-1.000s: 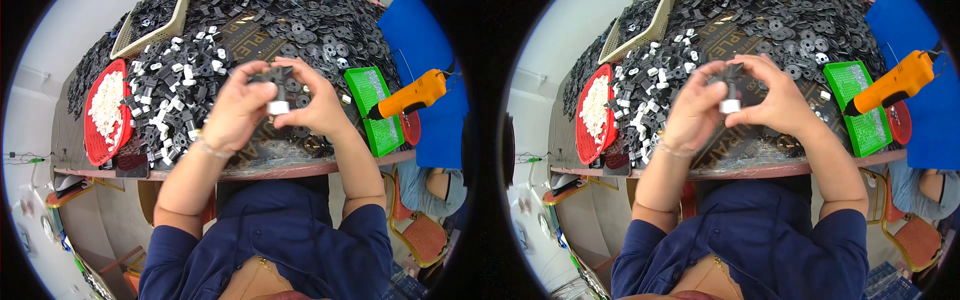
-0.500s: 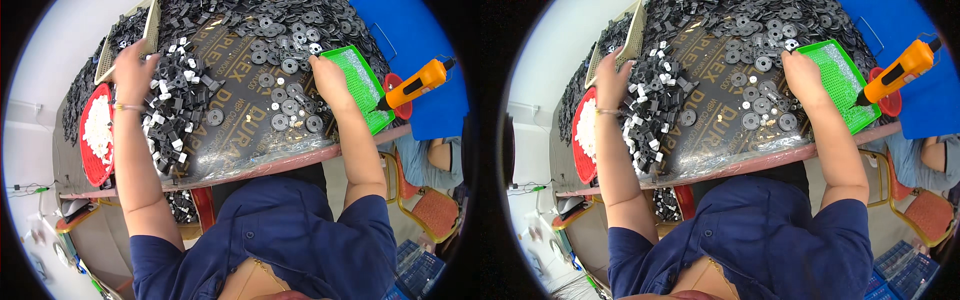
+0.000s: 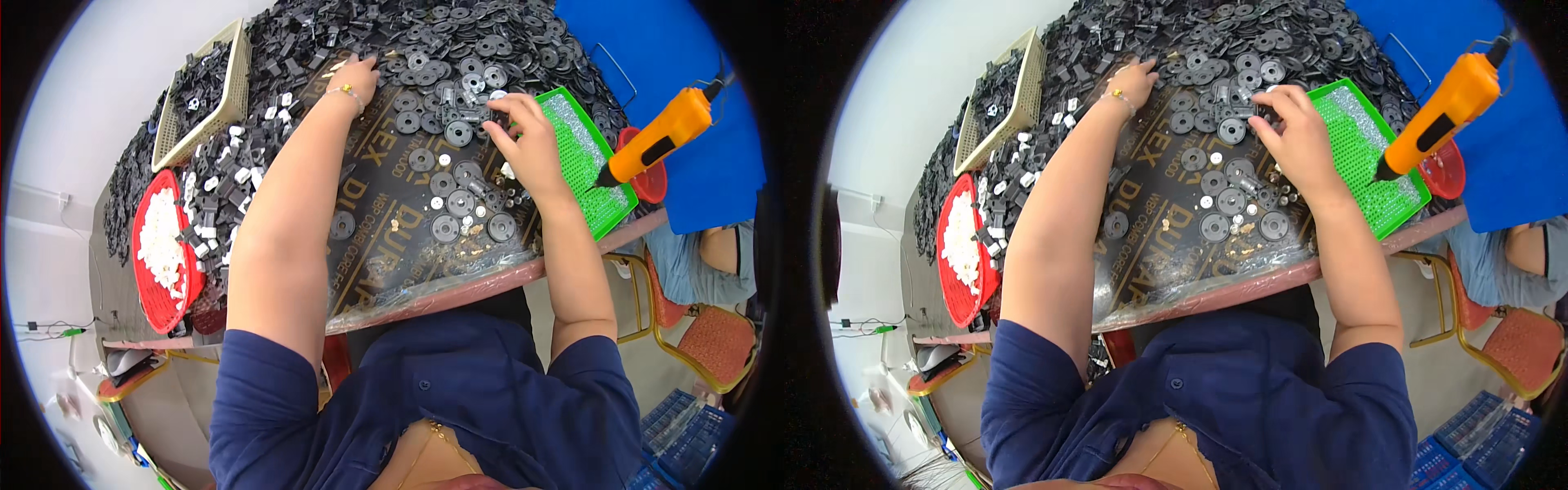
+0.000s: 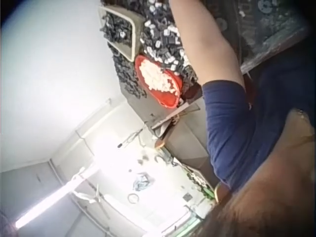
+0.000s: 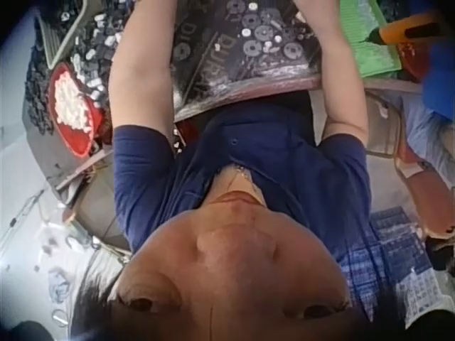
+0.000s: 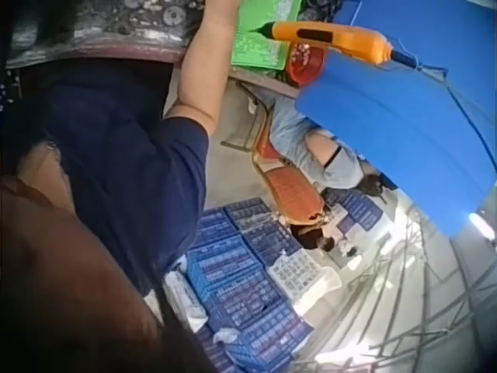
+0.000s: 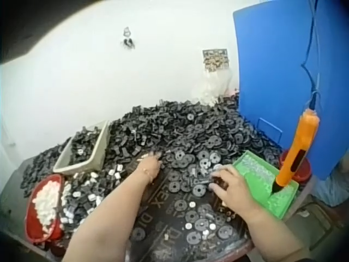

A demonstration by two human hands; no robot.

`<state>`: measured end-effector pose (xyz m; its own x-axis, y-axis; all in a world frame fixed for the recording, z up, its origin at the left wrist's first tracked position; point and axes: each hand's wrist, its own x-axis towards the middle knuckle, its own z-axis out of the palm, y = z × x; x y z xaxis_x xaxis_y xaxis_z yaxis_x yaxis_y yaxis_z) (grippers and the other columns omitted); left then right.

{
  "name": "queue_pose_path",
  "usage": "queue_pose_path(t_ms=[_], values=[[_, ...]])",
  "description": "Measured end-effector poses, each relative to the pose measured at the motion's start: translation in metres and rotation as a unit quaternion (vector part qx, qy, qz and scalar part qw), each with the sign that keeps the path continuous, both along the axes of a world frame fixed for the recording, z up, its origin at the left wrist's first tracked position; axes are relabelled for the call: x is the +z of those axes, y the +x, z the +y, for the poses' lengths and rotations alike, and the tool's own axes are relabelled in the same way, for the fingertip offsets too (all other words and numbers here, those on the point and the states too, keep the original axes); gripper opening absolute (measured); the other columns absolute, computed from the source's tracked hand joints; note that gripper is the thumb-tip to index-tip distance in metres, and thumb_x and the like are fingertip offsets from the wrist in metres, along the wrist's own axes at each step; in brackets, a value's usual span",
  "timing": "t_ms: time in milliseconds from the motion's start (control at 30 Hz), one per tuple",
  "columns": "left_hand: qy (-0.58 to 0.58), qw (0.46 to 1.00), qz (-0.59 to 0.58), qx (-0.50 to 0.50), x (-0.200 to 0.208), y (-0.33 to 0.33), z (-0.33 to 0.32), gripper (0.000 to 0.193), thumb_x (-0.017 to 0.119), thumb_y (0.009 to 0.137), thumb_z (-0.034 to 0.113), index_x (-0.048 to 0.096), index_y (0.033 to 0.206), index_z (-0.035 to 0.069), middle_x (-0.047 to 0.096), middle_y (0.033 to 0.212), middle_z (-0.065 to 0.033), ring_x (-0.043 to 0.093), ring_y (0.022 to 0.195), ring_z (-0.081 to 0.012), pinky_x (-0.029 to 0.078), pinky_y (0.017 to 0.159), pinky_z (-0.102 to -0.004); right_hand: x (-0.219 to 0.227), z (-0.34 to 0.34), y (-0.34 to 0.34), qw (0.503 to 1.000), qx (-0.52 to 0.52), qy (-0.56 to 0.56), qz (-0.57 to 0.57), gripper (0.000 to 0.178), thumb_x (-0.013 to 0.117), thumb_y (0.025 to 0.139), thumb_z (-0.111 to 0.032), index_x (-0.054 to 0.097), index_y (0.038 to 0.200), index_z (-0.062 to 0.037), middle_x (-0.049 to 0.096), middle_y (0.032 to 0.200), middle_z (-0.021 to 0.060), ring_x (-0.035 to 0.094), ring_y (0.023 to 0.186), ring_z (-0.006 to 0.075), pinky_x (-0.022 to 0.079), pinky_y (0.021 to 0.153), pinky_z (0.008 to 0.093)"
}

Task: Assembling small plastic base components with white pins and circular caps at a workbench.

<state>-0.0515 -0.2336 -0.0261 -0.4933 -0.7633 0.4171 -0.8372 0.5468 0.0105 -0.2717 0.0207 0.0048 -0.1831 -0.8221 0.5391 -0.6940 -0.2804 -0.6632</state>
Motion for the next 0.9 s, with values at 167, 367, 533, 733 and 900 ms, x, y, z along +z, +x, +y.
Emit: queue_pose_path(t_ms=[167, 367, 533, 733, 900], values=[[0.154, 0.987, -0.048, 0.016, 0.044, -0.011, 0.035, 0.031, 0.073, 0.082, 0.022, 0.068, 0.111, 0.011, 0.070, 0.104, -0.0140, 0.066, 0.101, -0.0330, 0.052, 0.089, -0.0436, -0.002, 0.005, -0.009, 0.994, 0.021, 0.024, -0.108, 0.033, 0.075, 0.080, -0.002, 0.069, 0.112, -0.0051, 0.058, 0.115, 0.0060, 0.060, 0.087, 0.0116, 0.055, 0.076, 0.0248], [0.188, 0.981, 0.043, -0.007, 0.059, 0.024, 0.082, 0.045, 0.076, 0.073, 0.007, 0.061, 0.114, 0.008, 0.071, 0.102, -0.0127, 0.068, 0.096, -0.0320, 0.053, 0.084, -0.0415, 0.005, 0.008, 0.002, 0.986, 0.067, 0.049, -0.142, 0.037, 0.071, 0.079, 0.004, 0.067, 0.115, -0.0026, 0.056, 0.115, 0.0053, 0.060, 0.086, 0.0092, 0.055, 0.080, 0.0246], [0.272, 0.926, 0.259, -0.035, 0.036, 0.044, 0.111, 0.056, 0.070, 0.071, 0.003, 0.055, 0.124, 0.008, 0.070, 0.095, -0.0141, 0.068, 0.088, -0.0273, 0.053, 0.079, -0.0350, 0.014, 0.011, 0.018, 0.986, 0.090, 0.052, -0.132, 0.036, 0.071, 0.081, 0.002, 0.068, 0.116, -0.0025, 0.055, 0.117, 0.0064, 0.061, 0.087, 0.0095, 0.055, 0.081, 0.0240], [0.481, 0.700, 0.523, -0.068, 0.063, 0.042, 0.177, 0.046, 0.064, 0.087, 0.004, 0.051, 0.132, 0.002, 0.071, 0.108, -0.0147, 0.069, 0.097, -0.0233, 0.052, 0.084, -0.0328, 0.048, 0.019, 0.032, 0.982, 0.131, 0.059, -0.125, 0.037, 0.071, 0.081, 0.001, 0.066, 0.118, -0.0029, 0.058, 0.111, 0.0071, 0.062, 0.091, 0.0116, 0.054, 0.081, 0.0255], [0.623, 0.386, 0.660, -0.165, 0.057, 0.043, 0.230, 0.046, 0.058, 0.096, 0.005, 0.045, 0.140, 0.004, 0.064, 0.124, -0.0163, 0.066, 0.109, -0.0289, 0.054, 0.090, -0.0357, 0.062, 0.015, 0.051, 0.965, 0.212, 0.031, -0.150, 0.039, 0.072, 0.081, -0.003, 0.066, 0.119, -0.0027, 0.061, 0.110, 0.0068, 0.061, 0.094, 0.0133, 0.052, 0.085, 0.0264]])
